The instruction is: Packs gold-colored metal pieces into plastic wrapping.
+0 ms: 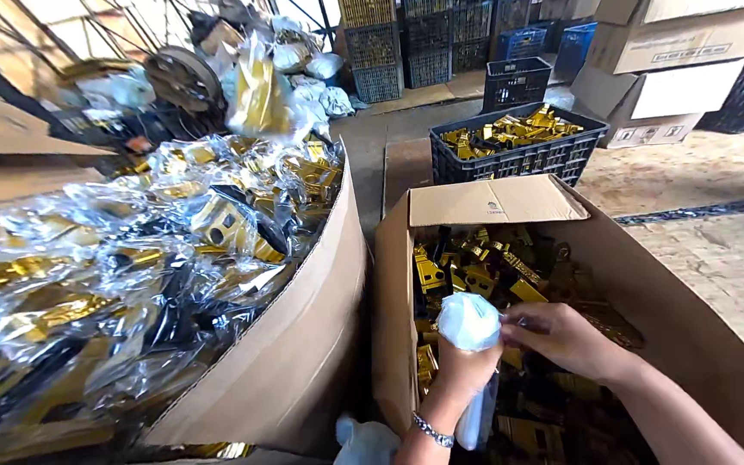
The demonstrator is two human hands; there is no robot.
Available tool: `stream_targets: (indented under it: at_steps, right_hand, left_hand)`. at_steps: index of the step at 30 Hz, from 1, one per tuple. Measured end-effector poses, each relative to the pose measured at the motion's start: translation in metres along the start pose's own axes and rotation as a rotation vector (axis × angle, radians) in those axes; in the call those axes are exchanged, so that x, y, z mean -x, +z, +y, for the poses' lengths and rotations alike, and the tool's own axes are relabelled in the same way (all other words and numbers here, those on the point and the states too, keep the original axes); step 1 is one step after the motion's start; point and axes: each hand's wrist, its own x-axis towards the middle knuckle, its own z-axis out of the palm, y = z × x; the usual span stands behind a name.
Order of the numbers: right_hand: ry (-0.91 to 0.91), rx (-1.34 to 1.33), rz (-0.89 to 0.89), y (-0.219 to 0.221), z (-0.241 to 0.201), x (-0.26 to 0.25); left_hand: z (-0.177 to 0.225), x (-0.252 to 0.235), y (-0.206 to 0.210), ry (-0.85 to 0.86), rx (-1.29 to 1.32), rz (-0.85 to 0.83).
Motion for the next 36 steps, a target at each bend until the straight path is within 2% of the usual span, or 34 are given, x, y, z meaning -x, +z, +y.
stream_targets:
  at_steps: [2, 5, 7, 8, 11, 12, 14, 16, 17, 19, 20, 22, 24, 26, 29, 30, 32, 34, 36]
  right_hand:
    - [0.046, -0.122, 0.028, 0.006, 0.008, 0.006]
    - [0.189, -0.290, -0.083, -0.004, 0.003, 0.009]
    - [0.185, -0.270, -0.082, -0.010, 0.004, 0.008]
    - [0.171, -0.219, -0.052, -0.009, 0.007, 0.008]
    - [0.195, -0.130, -0.008, -0.008, 0.016, 0.012]
    - [0.206, -0.139, 0.002, -0.006, 0.017, 0.015]
    - [0.209, -0.206, -0.034, -0.006, 0.019, 0.022]
    - [0.182, -0.324, -0.098, -0.011, 0.022, 0.027]
    - [0.160, -0.363, -0.083, -0.012, 0.023, 0.027]
    - [0.153, -0.408, 0.017, -0.010, 0.021, 0.024]
    - [0.152, -0.397, 0.055, -0.008, 0.018, 0.020]
    - [0.061, -0.301, 0.005, 0.002, 0.012, 0.012]
    - [-0.073, -0.203, -0.094, 0.005, 0.009, 0.003]
    - [-0.066, -0.237, -0.059, -0.005, 0.014, -0.004]
    - [0.084, -0.455, 0.121, -0.021, 0.033, -0.016]
    - [0.149, -0.462, 0.127, -0.022, 0.039, -0.019]
    - [0.269, -0.247, 0.020, -0.018, 0.056, -0.023]
    - [0.403, 0.171, -0.227, -0.005, 0.086, -0.024]
    - [0.599, 0.447, -0.454, 0.018, 0.120, -0.018]
  left_hand:
    - [-0.002, 0.002, 0.003, 0.063, -0.032, -0.023]
    - [-0.008, 0.004, 0.000, 0.186, -0.197, -0.077]
    - [-0.010, 0.005, 0.002, 0.194, -0.153, -0.114]
    - [-0.007, 0.007, 0.004, 0.145, -0.050, -0.135]
    - [0.014, 0.011, 0.004, -0.142, 0.265, -0.211]
    - [0.016, 0.009, 0.003, -0.180, 0.232, -0.213]
    - [0.010, 0.003, -0.004, -0.081, -0.111, -0.192]
    - [0.010, -0.008, -0.014, -0.036, -0.458, -0.048]
    - [0.011, -0.017, -0.020, -0.068, -0.511, 0.048]
    - [0.001, -0.029, -0.028, -0.005, -0.360, 0.182]
    - [0.002, -0.028, -0.027, -0.007, -0.191, 0.131]
    - [0.014, -0.013, -0.014, -0.143, 0.110, -0.098]
    - [0.017, -0.008, -0.004, -0.221, 0.211, -0.234]
    - [0.012, -0.015, -0.013, -0.070, 0.129, -0.187]
    - [-0.003, -0.023, -0.031, 0.232, -0.226, -0.001]
    - [-0.006, -0.021, -0.032, 0.292, -0.337, 0.047]
    - [-0.009, -0.020, -0.034, 0.301, -0.482, 0.129]
    - [-0.010, -0.025, -0.036, 0.237, -0.508, 0.166]
    - [-0.013, -0.028, -0.035, 0.221, -0.457, 0.155]
